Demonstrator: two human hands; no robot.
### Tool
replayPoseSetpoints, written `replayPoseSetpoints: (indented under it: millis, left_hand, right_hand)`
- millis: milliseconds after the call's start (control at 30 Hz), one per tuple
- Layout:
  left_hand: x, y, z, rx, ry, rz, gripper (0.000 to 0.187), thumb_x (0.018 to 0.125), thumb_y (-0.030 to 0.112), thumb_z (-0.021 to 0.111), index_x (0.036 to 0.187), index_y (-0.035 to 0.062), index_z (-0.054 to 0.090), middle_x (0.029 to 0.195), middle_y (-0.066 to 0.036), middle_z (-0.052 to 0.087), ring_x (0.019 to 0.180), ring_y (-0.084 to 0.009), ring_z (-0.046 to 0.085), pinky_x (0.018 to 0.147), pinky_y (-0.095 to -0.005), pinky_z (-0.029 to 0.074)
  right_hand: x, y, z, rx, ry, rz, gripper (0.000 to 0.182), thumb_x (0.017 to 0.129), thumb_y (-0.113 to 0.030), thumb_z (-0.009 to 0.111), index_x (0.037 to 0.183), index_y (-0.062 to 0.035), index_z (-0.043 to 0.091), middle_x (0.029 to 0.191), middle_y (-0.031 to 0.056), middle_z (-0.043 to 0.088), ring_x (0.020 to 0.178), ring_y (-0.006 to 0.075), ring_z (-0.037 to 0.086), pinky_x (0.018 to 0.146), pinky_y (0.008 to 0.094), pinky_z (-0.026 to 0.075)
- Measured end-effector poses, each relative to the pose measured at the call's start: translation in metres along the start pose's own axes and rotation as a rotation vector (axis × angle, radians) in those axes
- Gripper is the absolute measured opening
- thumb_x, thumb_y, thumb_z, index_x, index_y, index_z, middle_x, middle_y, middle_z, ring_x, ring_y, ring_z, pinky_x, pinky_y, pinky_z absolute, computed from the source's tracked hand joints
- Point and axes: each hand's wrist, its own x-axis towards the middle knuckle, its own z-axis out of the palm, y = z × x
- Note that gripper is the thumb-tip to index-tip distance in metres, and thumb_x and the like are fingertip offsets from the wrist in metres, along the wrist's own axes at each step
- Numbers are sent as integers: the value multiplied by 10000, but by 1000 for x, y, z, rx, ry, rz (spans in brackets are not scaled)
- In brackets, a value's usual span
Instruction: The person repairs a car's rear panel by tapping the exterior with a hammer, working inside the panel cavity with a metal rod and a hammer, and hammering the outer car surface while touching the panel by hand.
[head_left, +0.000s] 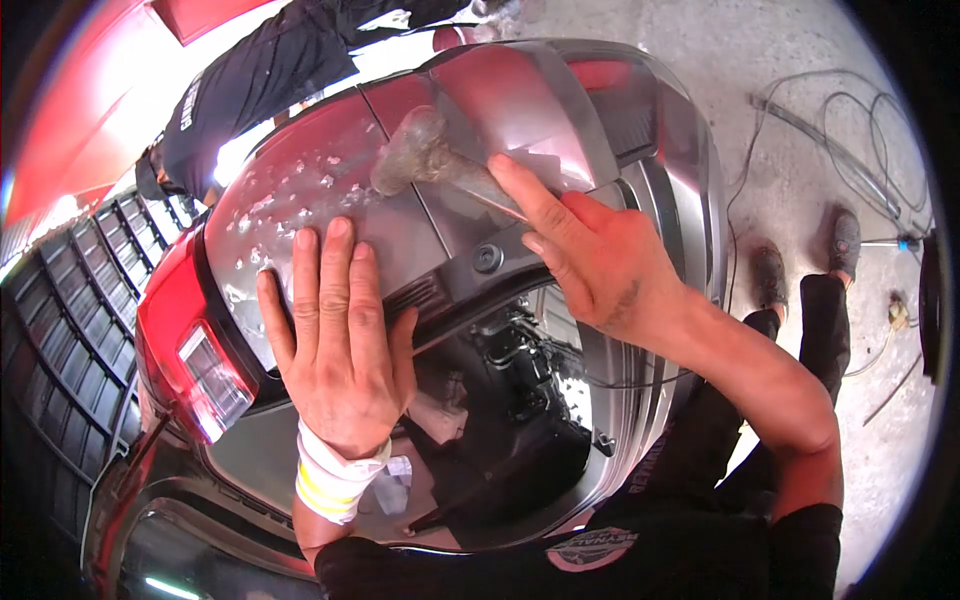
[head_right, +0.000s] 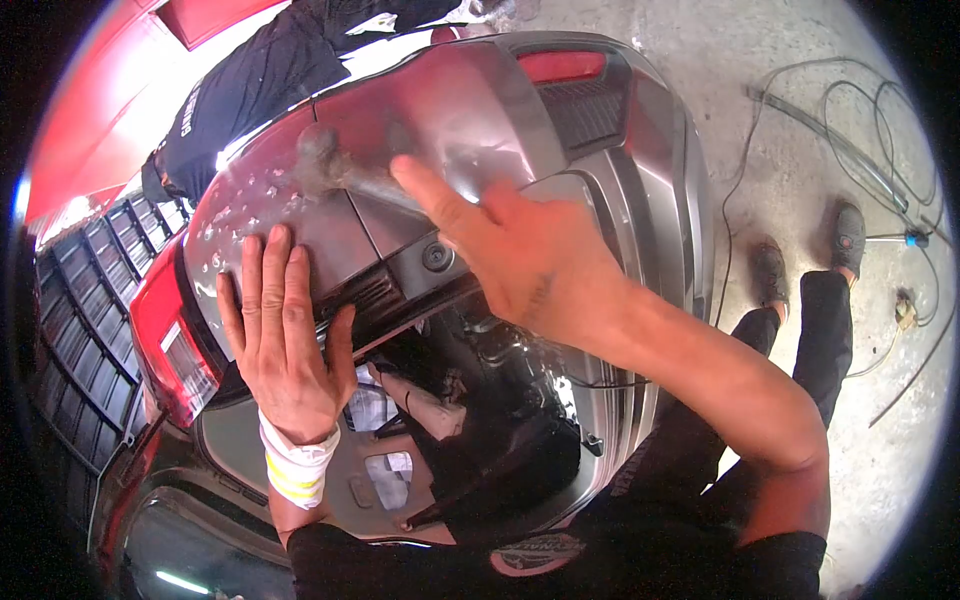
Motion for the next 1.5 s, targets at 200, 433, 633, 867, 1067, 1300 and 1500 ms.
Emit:
replayPoseSetpoints:
  millis: [200,433,633,867,1067,1300,1500]
  left_hand:
    - [2,0,1,7,21,8,594,882,208,725,1400,-31,557,1542,-186,516,1484,-387,422,1229,-608,216]
    - [1,1,2,1,59,-12,561,905,221,709,1373,-50,558,1531,-226,512,1475,-436,415,1230,-624,195]
    - [-2,0,4,-32,84,-37,551,918,165,698,1406,-32,534,1542,-214,503,1493,-412,396,1256,-580,147]
    - [-1,-2,2,-89,129,-7,483,901,179,716,1298,-67,590,1468,-244,564,1439,-455,456,1227,-625,204]
    - [-11,-15,9,-326,311,1,471,897,88,664,1326,-82,572,1437,-262,584,1411,-486,478,1201,-617,270]
    - [-16,-4,-11,-44,67,-97,576,975,217,622,1473,-41,487,1539,-256,481,1471,-468,397,1216,-596,246]
    - [34,6,-17,98,-187,-5,758,997,475,556,1531,-41,403,1606,-237,380,1515,-420,319,1231,-584,214]
  right_hand:
    - [4,-12,-10,73,110,-33,681,954,4,626,1585,-152,422,818,162,595,666,343,610,591,409,497]
    - [13,-16,-18,-11,24,-55,718,929,-5,650,1589,-172,422,794,152,581,642,321,588,583,407,488]
    - [26,-26,-21,-59,-5,-79,708,935,-47,659,1589,-168,418,768,147,576,625,324,571,562,415,467]
    - [23,-18,-20,-62,-12,-101,680,951,-79,657,1585,-153,420,758,146,575,628,332,576,566,421,470]
    - [21,-28,-18,-35,-11,-100,685,943,-44,661,1577,-172,437,735,139,544,612,338,564,562,426,458]
    - [-1,-24,-18,-30,-137,18,685,952,-37,643,1586,-174,423,771,155,550,674,357,604,617,412,495]
    - [4,-7,-29,102,208,47,623,962,-51,628,1555,-117,450,879,213,645,728,414,638,671,439,536]
